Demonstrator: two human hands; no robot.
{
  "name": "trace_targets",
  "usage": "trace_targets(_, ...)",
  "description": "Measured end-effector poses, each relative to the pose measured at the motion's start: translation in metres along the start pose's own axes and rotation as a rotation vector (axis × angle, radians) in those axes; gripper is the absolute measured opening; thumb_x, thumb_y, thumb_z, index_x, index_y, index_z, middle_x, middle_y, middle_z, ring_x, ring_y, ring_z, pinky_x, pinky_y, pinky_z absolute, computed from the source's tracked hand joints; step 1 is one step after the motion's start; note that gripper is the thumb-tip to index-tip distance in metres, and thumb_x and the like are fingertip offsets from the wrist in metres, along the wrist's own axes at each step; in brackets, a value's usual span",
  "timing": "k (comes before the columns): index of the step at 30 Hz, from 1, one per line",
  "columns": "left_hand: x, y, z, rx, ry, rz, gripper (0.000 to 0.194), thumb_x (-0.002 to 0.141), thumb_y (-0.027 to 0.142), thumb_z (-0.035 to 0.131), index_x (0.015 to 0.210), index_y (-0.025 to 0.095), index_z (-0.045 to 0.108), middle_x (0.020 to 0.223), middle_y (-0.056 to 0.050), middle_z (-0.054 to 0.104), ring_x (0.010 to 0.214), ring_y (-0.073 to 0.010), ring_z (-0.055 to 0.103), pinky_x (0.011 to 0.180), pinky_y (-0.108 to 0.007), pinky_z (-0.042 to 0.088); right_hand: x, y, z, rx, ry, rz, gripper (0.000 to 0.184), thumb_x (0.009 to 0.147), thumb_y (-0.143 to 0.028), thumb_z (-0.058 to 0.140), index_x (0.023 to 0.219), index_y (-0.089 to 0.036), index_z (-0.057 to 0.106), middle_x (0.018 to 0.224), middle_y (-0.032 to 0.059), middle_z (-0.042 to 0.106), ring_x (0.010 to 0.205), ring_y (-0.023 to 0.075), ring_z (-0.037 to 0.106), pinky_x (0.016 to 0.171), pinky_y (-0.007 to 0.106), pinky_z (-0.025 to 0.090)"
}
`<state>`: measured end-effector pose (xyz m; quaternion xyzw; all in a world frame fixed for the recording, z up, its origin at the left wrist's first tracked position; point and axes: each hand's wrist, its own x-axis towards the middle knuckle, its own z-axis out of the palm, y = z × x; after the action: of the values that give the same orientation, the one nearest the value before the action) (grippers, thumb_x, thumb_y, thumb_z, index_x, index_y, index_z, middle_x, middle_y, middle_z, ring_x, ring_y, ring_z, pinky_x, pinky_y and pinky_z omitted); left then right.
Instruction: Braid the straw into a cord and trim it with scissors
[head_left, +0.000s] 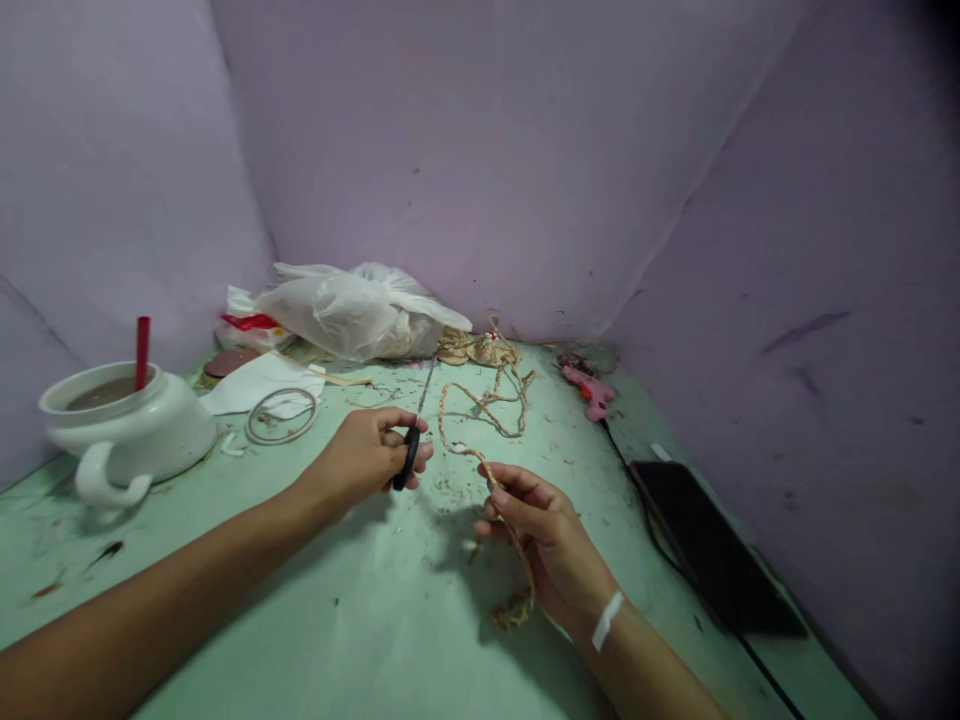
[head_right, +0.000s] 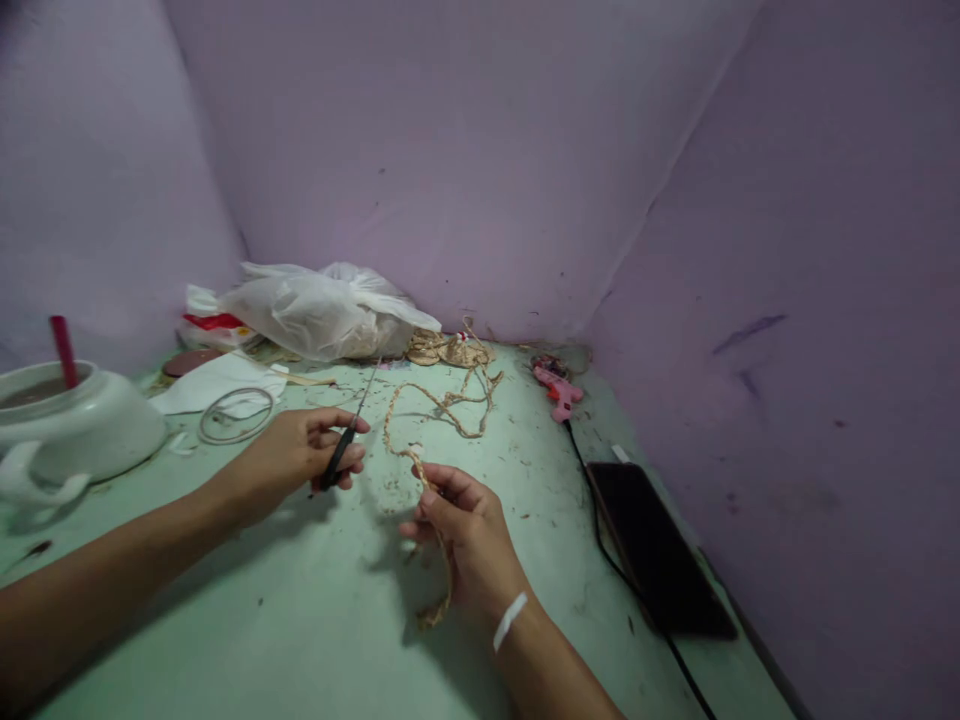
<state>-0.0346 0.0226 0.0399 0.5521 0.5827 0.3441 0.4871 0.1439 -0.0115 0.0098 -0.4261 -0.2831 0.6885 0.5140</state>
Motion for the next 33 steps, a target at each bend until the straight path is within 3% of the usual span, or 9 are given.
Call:
trace_targets(3,0.012,-0.013,0.004,-0.346,-0.033,-0.181,0.037,0.059,0.032,0.066,0.088,0.013,0.052,0.063,-0.004,0.061,0.048,-0.0115,0.056,0.037,-0.015,0.027,-0.002,0.006,0.002,-0.054,-0.051,-0.002,0.026,0.052,-0.023,0.075,0.075,-0.016,0.066,0.059,-0.0027,0.055,0.052,0.0086,0.049,0.055,0.025,0.048)
trace_targets(6,0.017,-0.021,0.008,-0.504,-0.018,-0.180,0.037,0.057,0.026,0.069,0.088,0.013,0.052,0.063,-0.003,0.060,0.048,-0.0095,0.055,0.038,-0.015,0.031,-0.003,0.012,0.004,-0.128,-0.112,0.042,0.025,0.052,-0.024,0.075,0.073,-0.016,0.066,0.055,-0.0037,0.053,0.049,0.0081,0.048,0.054,0.025,0.047)
trace_targets(10,0.017,-0.023,0.009,-0.541,0.004,-0.113,0.040,0.054,0.014,0.069,0.090,0.013,0.050,0.059,0.000,0.058,0.046,-0.0090,0.054,0.042,-0.017,0.036,-0.004,0.020,0.006,-0.235,-0.145,0.092,0.027,0.047,-0.025,0.077,0.069,-0.015,0.065,0.056,-0.0038,0.053,0.048,0.0074,0.048,0.052,0.024,0.046)
trace_targets(15,0.016,-0.023,0.006,-0.606,-0.025,-0.011,0.042,0.055,0.011,0.068,0.092,0.015,0.049,0.060,0.002,0.055,0.050,-0.0094,0.056,0.047,-0.019,0.038,-0.005,0.025,0.007,-0.413,-0.184,0.177,0.025,0.047,-0.023,0.076,0.064,-0.013,0.061,0.048,-0.0063,0.049,0.041,0.0045,0.041,0.045,0.021,0.043)
trace_targets(23,0.010,-0.017,0.009,-0.704,-0.160,-0.075,0.037,0.055,0.008,0.063,0.089,0.015,0.049,0.057,0.003,0.053,0.048,-0.0090,0.055,0.043,-0.016,0.033,0.002,0.038,0.001,-0.492,-0.192,0.098,0.014,0.053,-0.016,0.067,0.061,-0.014,0.056,0.045,-0.0068,0.047,0.038,0.0050,0.040,0.040,0.021,0.038)
trace_targets(27,0.010,-0.019,0.011,-0.690,-0.157,-0.061,0.038,0.055,0.008,0.064,0.089,0.015,0.049,0.058,0.003,0.054,0.049,-0.0091,0.056,0.046,-0.018,0.036,0.001,0.036,0.000,-0.478,-0.267,0.076,0.014,0.056,-0.015,0.067,0.066,-0.014,0.058,0.052,-0.0050,0.050,0.044,0.0061,0.044,0.046,0.021,0.041)
trace_targets(31,0.009,-0.023,0.016,-0.682,-0.169,-0.058,0.040,0.055,0.009,0.065,0.090,0.015,0.048,0.059,0.003,0.055,0.050,-0.0095,0.056,0.047,-0.018,0.039,-0.004,0.027,0.005,-0.333,-0.349,0.094,0.034,0.052,-0.014,0.073,0.084,-0.016,0.061,0.078,0.0019,0.060,0.069,0.0115,0.055,0.065,0.025,0.044)
trace_targets(33,0.008,-0.024,0.019,-0.682,-0.179,-0.049,0.041,0.056,0.009,0.065,0.091,0.016,0.047,0.058,0.003,0.054,0.051,-0.0104,0.056,0.047,-0.019,0.039,-0.006,0.024,0.008,-0.261,-0.358,0.119,0.035,0.055,-0.020,0.074,0.088,-0.017,0.062,0.082,0.0036,0.060,0.074,0.0132,0.056,0.070,0.027,0.044)
